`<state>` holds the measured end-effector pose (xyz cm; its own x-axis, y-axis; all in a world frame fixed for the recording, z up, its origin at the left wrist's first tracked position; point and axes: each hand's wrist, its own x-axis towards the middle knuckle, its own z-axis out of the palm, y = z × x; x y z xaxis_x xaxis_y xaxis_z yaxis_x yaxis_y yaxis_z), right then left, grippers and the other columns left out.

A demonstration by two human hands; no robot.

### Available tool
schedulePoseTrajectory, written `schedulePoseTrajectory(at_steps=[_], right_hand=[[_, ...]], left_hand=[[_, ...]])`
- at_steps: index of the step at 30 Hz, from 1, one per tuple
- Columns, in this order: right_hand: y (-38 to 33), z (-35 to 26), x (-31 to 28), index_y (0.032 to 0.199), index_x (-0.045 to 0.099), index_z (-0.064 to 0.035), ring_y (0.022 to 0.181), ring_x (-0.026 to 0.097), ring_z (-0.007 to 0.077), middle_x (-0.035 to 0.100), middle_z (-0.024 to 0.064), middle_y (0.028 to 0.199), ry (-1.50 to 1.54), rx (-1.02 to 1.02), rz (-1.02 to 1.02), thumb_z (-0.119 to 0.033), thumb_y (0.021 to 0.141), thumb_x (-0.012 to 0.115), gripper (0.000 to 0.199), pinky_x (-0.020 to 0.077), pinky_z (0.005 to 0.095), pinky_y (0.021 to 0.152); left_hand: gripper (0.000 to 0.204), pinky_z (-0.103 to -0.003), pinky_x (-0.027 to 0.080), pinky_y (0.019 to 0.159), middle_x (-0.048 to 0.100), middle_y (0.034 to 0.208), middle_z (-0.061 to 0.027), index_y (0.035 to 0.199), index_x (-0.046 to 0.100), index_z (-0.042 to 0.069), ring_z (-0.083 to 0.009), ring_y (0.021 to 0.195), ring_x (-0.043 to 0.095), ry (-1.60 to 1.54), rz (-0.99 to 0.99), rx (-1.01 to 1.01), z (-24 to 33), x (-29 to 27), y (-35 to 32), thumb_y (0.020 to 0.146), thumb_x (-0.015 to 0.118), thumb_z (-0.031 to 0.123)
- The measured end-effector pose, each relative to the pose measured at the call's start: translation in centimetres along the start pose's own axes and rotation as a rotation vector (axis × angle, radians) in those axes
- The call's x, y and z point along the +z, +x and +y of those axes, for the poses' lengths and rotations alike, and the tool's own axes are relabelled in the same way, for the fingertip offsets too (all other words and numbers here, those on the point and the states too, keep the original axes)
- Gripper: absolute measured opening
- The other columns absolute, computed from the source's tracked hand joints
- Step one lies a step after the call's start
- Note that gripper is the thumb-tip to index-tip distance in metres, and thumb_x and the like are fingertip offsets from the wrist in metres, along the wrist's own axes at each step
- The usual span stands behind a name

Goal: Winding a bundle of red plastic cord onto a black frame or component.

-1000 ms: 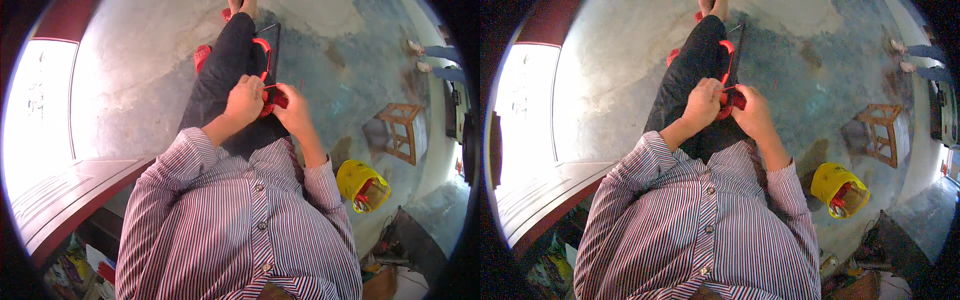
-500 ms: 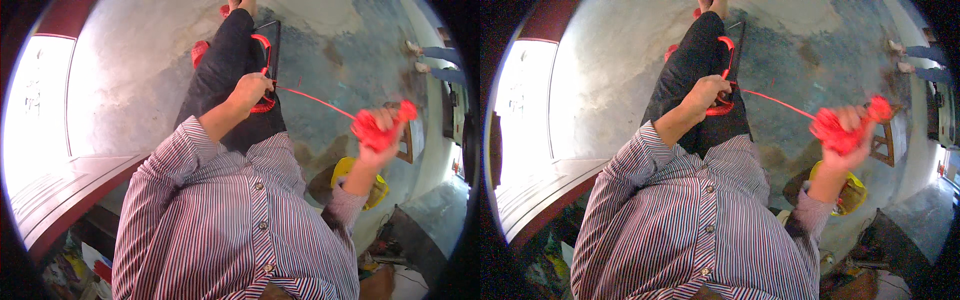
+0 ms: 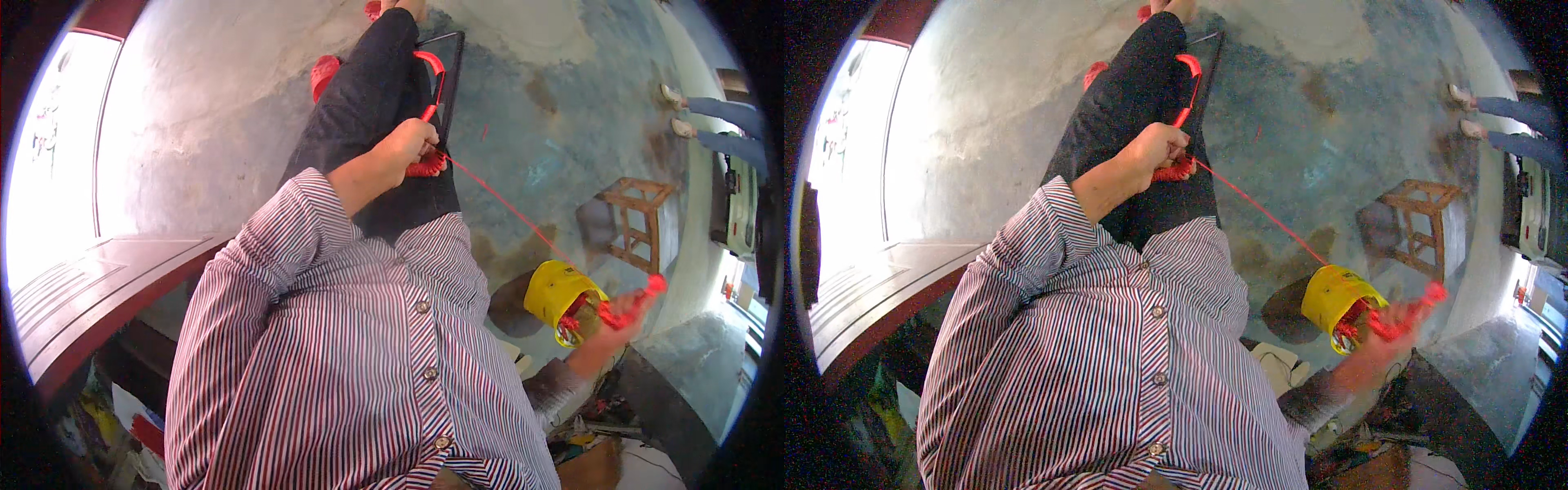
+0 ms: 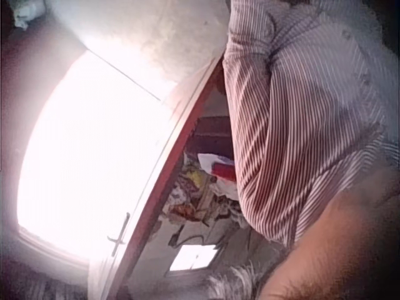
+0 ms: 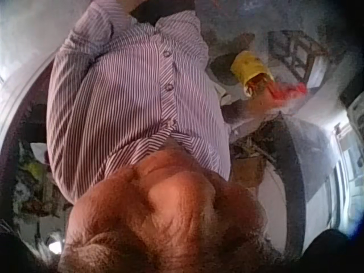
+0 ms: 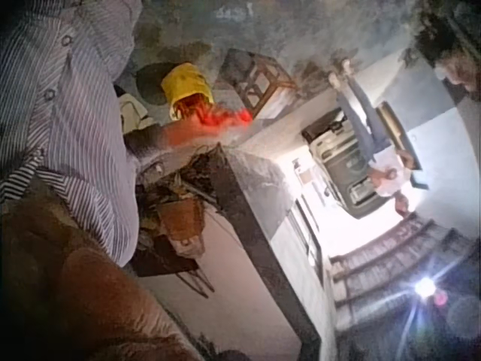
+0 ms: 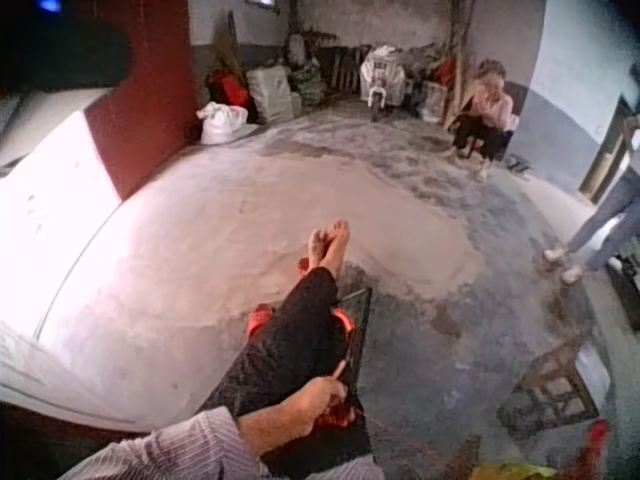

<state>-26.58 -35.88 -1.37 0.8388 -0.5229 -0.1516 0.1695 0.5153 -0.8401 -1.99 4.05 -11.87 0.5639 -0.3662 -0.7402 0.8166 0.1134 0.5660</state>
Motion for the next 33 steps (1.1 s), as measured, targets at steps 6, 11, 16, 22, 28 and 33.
schedulePoseTrajectory(at_steps=[6,11,16,22,28,33], right_hand=[[2.4,9.4,-5.3,0.098,0.057,-0.0073,0.054,0.045,0.0098,0.048,-0.0032,0.068,-0.469,-0.028,0.678,-0.026,0.092,0.060,0.020,0.0385,0.0285,0.047],[2.1,14.7,-0.1,0.107,0.058,-0.0072,0.057,0.050,0.0119,0.056,0.0001,0.076,-0.132,0.313,0.283,-0.040,0.093,0.054,0.036,0.0400,0.0289,0.046],[0.6,19.6,12.1,0.117,0.055,-0.0043,0.062,0.056,0.0168,0.063,0.0097,0.090,0.390,0.770,-0.459,-0.039,0.095,0.047,0.041,0.0474,0.0315,0.052],[-2.0,21.1,19.1,0.131,0.045,-0.0015,0.113,0.054,0.0253,0.057,0.0170,0.119,0.193,0.688,-0.274,-0.045,0.095,0.046,0.057,0.0447,0.0439,0.096],[6.8,22.1,16.9,0.121,0.055,-0.0026,0.089,0.060,0.0176,0.060,0.0078,0.107,0.607,0.900,-0.872,-0.029,0.093,0.054,0.038,0.0505,0.0308,0.077],[8.9,25.1,18.5,0.104,0.063,-0.0019,0.079,0.059,0.0173,0.058,0.0066,0.091,-0.858,0.089,-0.713,-0.012,0.081,0.064,0.025,0.0481,0.0302,0.067]], left_hand=[[0.023,-0.037,0.055,0.062,0.053,0.079,-0.0102,0.095,0.050,0.000,-0.0249,0.067,0.061,-0.013,0.034,0.009,-0.2,-0.1,-0.2,0.072,0.048,0.002],[0.023,-0.035,0.050,0.079,0.055,0.087,-0.0112,0.095,0.054,0.000,-0.0241,0.085,0.060,0.112,-0.012,0.139,-0.2,-0.6,-1.1,0.072,0.053,0.001],[0.031,-0.041,0.045,0.088,0.058,0.095,-0.0170,0.096,0.059,-0.001,-0.0320,0.095,0.057,0.952,-0.013,1.187,-1.6,1.6,-5.6,0.074,0.071,0.018],[0.031,-0.028,0.046,0.087,0.059,0.106,-0.0036,0.119,0.054,0.001,-0.0157,0.097,0.057,0.170,-0.331,0.518,-0.4,3.9,-8.8,0.091,0.057,0.014],[0.032,-0.031,0.045,0.092,0.061,0.110,-0.0044,0.115,0.059,0.005,-0.0166,0.102,0.058,0.438,-0.081,0.977,5.9,-1.5,-5.8,0.084,0.056,-0.001],[0.034,-0.037,0.051,0.082,0.058,0.098,-0.0112,0.104,0.064,0.007,-0.0279,0.094,0.060,1.722,0.055,1.010,5.7,-3.4,-3.1,0.071,0.061,0.001]])
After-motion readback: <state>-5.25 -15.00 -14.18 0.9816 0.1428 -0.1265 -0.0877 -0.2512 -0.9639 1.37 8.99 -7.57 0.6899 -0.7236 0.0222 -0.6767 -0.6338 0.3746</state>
